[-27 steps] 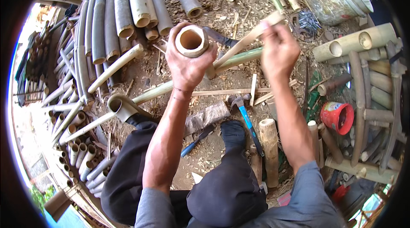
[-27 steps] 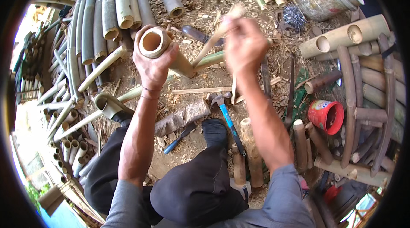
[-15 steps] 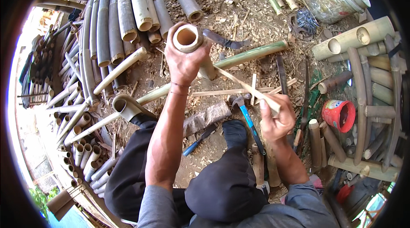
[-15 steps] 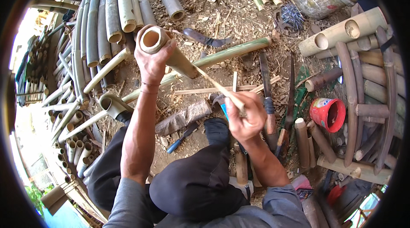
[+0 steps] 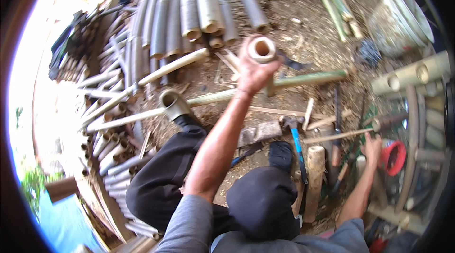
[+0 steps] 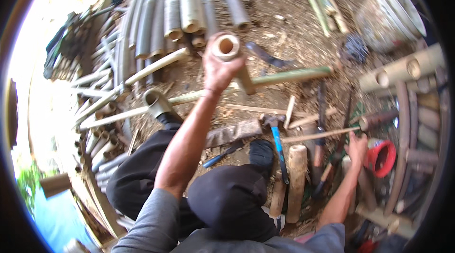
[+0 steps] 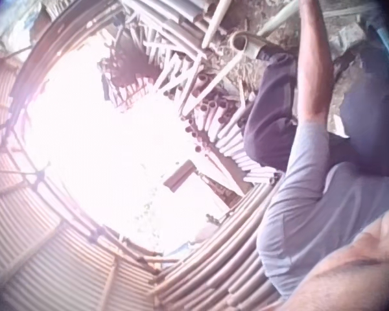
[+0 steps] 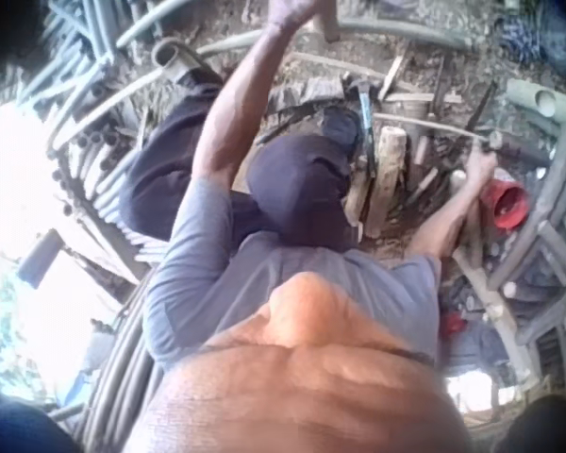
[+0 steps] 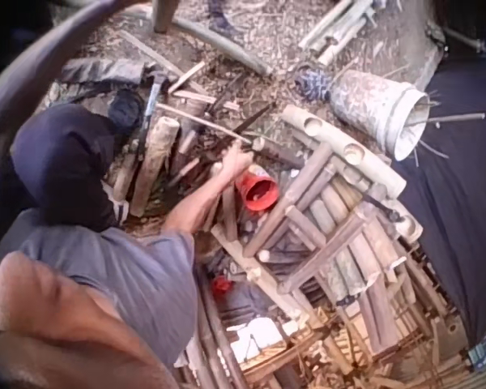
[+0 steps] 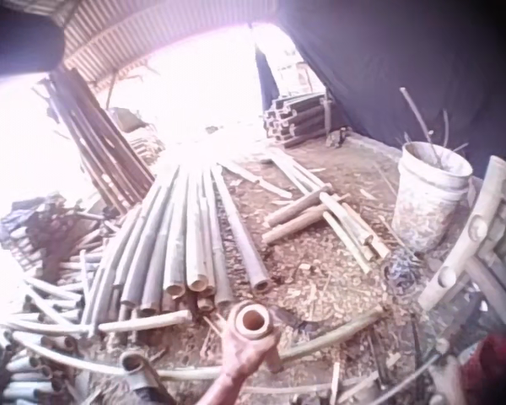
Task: The person sits on the ground in a workshop and assembles a bamboo structure. They use a hammer to fit bamboo pieces together, measure lengths with a tape measure, and cut bamboo with a hand saw. The person repeatedly adjusts and secures the bamboo components to form a frame.
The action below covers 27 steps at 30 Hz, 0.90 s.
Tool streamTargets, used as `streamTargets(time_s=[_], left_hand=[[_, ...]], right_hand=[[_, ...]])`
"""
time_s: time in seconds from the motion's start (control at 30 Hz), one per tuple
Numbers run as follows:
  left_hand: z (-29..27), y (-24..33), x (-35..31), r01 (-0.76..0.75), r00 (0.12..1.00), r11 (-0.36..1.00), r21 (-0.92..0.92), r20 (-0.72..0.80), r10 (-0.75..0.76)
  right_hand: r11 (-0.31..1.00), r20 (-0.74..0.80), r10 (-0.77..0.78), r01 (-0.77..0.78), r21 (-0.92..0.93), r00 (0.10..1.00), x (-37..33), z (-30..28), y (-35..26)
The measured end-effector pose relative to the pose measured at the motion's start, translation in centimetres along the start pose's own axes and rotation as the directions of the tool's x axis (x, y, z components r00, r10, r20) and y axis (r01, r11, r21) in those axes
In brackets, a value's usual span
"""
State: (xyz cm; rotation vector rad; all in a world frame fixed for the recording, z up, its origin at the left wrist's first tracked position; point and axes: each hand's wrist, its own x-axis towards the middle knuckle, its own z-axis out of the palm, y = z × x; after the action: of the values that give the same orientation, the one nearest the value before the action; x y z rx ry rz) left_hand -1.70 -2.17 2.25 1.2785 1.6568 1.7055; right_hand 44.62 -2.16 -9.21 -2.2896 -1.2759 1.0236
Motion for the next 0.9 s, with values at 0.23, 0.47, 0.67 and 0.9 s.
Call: streamTargets(time_s=[0.23,0.47,0.67,0.9], left_hand=[[0.3,1.1,-2.4,0.159,0.987,0.98,0.123,0.016,-0.162],[-3.3,-2.5,-7.9,0.173,0.896,0.629,0.758,0.144,-0.42],[-17.1,-11.9,-14.2,-0.141,0.786,0.308,0.941,0.296,-0.544],[-19.2,-1.3,-9.1,-0.218,0.591,0.492,0.843,0.515,-0.62]], right_hand=[[0.302,0.352,-0.812,0.852,-0.427,0.465,-2.8,9.9,-12.7],[0.028,0.551,-0.797,0.927,-0.373,0.246,8.8,16.0,-12.0],[-0.028,0.727,-0.684,0.993,-0.112,0.062,5.1,9.6,-10.7],[0.025,0.617,-0.772,0.977,-0.214,0.155,-0.3,2.4,-10.5]])
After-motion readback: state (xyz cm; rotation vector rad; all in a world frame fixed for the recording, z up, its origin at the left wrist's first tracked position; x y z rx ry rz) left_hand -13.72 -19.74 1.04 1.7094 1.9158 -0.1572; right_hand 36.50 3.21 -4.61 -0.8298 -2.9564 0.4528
